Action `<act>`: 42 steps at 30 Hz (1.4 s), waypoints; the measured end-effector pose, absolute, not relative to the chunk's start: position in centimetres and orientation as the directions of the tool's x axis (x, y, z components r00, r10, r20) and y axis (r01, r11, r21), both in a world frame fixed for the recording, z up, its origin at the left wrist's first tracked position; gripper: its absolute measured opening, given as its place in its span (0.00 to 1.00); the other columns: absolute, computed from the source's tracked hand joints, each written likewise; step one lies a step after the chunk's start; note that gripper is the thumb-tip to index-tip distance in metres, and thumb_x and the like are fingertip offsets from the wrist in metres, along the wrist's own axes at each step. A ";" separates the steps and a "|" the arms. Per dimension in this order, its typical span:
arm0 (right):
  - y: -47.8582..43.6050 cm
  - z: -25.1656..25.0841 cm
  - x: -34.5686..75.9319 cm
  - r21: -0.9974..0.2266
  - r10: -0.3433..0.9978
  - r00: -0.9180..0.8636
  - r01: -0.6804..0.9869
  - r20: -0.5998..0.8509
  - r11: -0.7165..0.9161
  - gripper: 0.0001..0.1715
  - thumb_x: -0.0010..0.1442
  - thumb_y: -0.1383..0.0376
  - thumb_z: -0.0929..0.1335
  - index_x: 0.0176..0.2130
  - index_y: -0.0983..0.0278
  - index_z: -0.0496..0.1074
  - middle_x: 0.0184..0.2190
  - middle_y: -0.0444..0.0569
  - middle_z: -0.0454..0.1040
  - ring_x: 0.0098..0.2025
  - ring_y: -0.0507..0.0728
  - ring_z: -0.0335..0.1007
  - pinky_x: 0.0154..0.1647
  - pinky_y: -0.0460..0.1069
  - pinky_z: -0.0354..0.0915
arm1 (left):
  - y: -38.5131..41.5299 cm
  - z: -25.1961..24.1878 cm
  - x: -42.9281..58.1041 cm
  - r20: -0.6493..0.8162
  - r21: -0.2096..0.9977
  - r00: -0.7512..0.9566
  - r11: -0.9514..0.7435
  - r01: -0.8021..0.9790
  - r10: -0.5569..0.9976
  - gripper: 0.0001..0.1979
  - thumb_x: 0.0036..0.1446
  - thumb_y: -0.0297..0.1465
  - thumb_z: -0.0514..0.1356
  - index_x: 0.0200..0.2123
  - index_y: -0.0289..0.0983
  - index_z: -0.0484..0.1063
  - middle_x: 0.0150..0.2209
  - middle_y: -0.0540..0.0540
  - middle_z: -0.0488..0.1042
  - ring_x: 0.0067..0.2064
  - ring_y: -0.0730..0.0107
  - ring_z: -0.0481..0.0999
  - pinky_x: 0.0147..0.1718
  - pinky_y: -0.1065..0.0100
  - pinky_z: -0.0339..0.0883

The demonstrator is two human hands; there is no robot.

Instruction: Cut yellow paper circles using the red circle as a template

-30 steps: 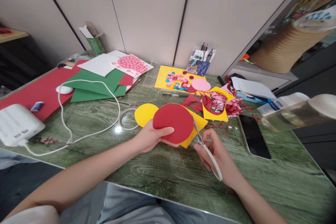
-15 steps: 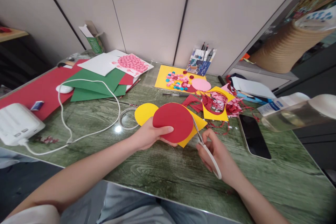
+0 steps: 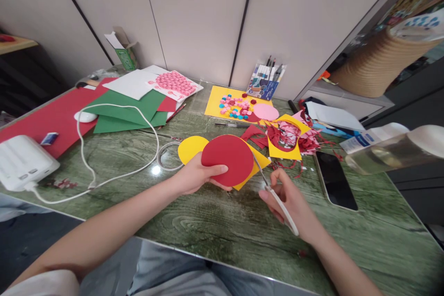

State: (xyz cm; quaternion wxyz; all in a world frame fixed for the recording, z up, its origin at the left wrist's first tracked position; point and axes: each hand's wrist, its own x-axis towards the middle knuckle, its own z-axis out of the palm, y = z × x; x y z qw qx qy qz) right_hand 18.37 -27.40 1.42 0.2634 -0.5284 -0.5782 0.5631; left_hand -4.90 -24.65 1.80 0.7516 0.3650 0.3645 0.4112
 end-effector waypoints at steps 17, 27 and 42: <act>-27.6 1.0 18.1 -0.932 0.916 -0.309 0.332 -0.256 -0.148 0.16 0.58 0.55 0.64 0.32 0.57 0.50 0.16 0.33 0.53 0.15 0.47 0.46 0.15 0.42 0.44 | -24.9 2.1 -4.7 -0.282 0.839 0.435 0.440 -0.321 0.855 0.22 0.45 0.29 0.65 0.45 0.35 0.68 0.43 0.38 0.75 0.37 0.57 0.76 0.28 0.57 0.75; -27.5 0.7 18.2 -0.902 0.933 -0.300 0.428 -0.199 -0.055 0.12 0.56 0.68 0.62 0.32 0.58 0.50 0.16 0.33 0.52 0.15 0.46 0.46 0.16 0.42 0.44 | -24.8 2.4 -4.9 -0.288 0.847 0.450 0.444 -0.292 0.845 0.20 0.46 0.27 0.64 0.45 0.33 0.68 0.42 0.38 0.75 0.37 0.58 0.76 0.28 0.58 0.75; -27.2 1.0 18.4 -0.891 0.904 -0.331 0.443 -0.271 -0.105 0.13 0.58 0.66 0.61 0.31 0.58 0.48 0.14 0.31 0.52 0.12 0.46 0.45 0.11 0.40 0.45 | -24.4 2.3 -5.4 -0.281 0.867 0.497 0.439 -0.236 0.821 0.21 0.46 0.28 0.64 0.45 0.33 0.68 0.42 0.38 0.74 0.36 0.60 0.76 0.27 0.60 0.75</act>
